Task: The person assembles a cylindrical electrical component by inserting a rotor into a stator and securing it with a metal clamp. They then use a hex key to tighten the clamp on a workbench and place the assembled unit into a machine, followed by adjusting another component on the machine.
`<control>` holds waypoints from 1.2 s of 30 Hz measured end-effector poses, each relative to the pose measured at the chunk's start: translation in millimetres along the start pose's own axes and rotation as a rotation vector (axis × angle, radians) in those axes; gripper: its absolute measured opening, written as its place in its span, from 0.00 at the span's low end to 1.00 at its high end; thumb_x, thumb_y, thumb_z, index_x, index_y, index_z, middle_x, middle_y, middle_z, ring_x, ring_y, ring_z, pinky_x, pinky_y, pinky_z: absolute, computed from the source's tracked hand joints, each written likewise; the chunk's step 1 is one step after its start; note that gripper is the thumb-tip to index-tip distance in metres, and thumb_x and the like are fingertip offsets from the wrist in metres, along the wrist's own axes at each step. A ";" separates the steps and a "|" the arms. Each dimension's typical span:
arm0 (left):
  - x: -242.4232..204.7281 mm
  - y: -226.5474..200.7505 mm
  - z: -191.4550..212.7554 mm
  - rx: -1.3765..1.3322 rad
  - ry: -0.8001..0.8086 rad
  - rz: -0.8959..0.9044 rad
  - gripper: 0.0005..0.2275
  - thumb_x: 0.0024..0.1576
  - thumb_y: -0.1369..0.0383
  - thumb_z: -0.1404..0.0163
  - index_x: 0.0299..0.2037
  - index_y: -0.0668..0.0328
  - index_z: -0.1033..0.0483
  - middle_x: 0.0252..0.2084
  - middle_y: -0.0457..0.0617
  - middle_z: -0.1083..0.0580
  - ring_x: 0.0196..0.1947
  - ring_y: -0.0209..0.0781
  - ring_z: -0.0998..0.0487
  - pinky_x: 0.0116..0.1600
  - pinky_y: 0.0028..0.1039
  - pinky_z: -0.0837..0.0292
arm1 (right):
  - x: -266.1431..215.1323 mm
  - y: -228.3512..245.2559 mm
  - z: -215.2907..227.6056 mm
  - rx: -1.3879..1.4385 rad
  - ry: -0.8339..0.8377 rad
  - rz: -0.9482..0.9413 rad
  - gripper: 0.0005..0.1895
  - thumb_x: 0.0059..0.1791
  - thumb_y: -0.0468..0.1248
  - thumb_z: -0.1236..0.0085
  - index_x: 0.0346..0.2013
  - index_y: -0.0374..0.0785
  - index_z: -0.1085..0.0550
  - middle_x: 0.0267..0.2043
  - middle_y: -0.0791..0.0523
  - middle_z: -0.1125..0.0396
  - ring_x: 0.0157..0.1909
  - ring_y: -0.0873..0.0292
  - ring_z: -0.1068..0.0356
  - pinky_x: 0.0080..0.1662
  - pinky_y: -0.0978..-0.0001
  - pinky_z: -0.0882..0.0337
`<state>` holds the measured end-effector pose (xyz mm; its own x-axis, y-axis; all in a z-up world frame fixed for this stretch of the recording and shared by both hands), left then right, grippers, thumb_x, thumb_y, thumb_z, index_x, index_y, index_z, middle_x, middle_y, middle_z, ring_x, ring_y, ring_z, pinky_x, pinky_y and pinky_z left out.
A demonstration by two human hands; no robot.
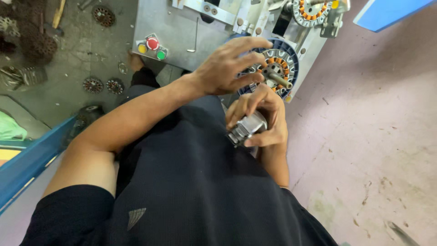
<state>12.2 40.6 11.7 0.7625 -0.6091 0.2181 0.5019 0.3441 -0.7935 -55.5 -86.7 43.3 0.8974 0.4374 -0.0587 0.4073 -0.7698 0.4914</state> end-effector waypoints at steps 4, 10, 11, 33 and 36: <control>-79.3 11.3 92.1 -0.253 -0.240 0.465 0.14 0.71 0.58 0.50 0.51 0.64 0.28 0.50 0.53 0.26 0.50 0.42 0.20 0.54 0.31 0.18 | 35.6 -33.7 -32.3 -0.442 -0.137 -0.309 0.29 0.32 0.24 0.32 0.43 0.36 0.35 0.43 0.48 0.28 0.43 0.58 0.28 0.47 0.69 0.28; -232.7 -4.7 167.5 -0.724 -0.163 0.859 0.13 0.62 0.65 0.45 0.49 0.66 0.27 0.45 0.49 0.24 0.42 0.39 0.20 0.46 0.28 0.20 | 100.6 -150.9 -108.1 -1.048 -0.043 -0.426 0.23 0.39 0.31 0.33 0.44 0.37 0.34 0.33 0.54 0.28 0.32 0.66 0.32 0.32 0.75 0.32; -251.8 -8.4 180.7 -0.684 -0.215 0.832 0.13 0.61 0.66 0.44 0.51 0.66 0.27 0.46 0.50 0.24 0.44 0.40 0.20 0.49 0.29 0.21 | 106.2 -172.5 -120.4 -1.022 -0.023 -0.491 0.22 0.39 0.31 0.33 0.43 0.37 0.35 0.32 0.54 0.29 0.30 0.66 0.31 0.30 0.74 0.32; -576.8 82.4 222.4 -1.135 -1.176 1.001 0.16 0.57 0.70 0.42 0.50 0.73 0.27 0.39 0.56 0.21 0.37 0.43 0.16 0.41 0.29 0.15 | 161.0 -535.9 -185.7 -0.789 0.175 -1.069 0.18 0.48 0.36 0.35 0.51 0.35 0.28 0.44 0.51 0.30 0.41 0.58 0.27 0.38 0.68 0.25; -663.3 169.1 173.7 -1.137 -1.331 1.093 0.17 0.53 0.72 0.40 0.51 0.68 0.26 0.39 0.53 0.20 0.38 0.40 0.17 0.42 0.29 0.18 | 169.8 -642.8 -122.7 -1.092 0.191 -1.190 0.20 0.43 0.36 0.36 0.48 0.38 0.29 0.44 0.51 0.31 0.39 0.55 0.27 0.36 0.60 0.24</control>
<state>-337.7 626.9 -168.5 0.5336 0.4553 -0.7127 -0.2897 -0.6933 -0.6598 -185.8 539.5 -175.9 0.1140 0.6237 -0.7733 0.4355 0.6683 0.6031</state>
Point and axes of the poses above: each hand's wrist, its own x-axis towards the middle knuckle, its own z-axis out of the back of the hand, y = z × x, the point moved 5 cm from there along x, towards the middle knuckle
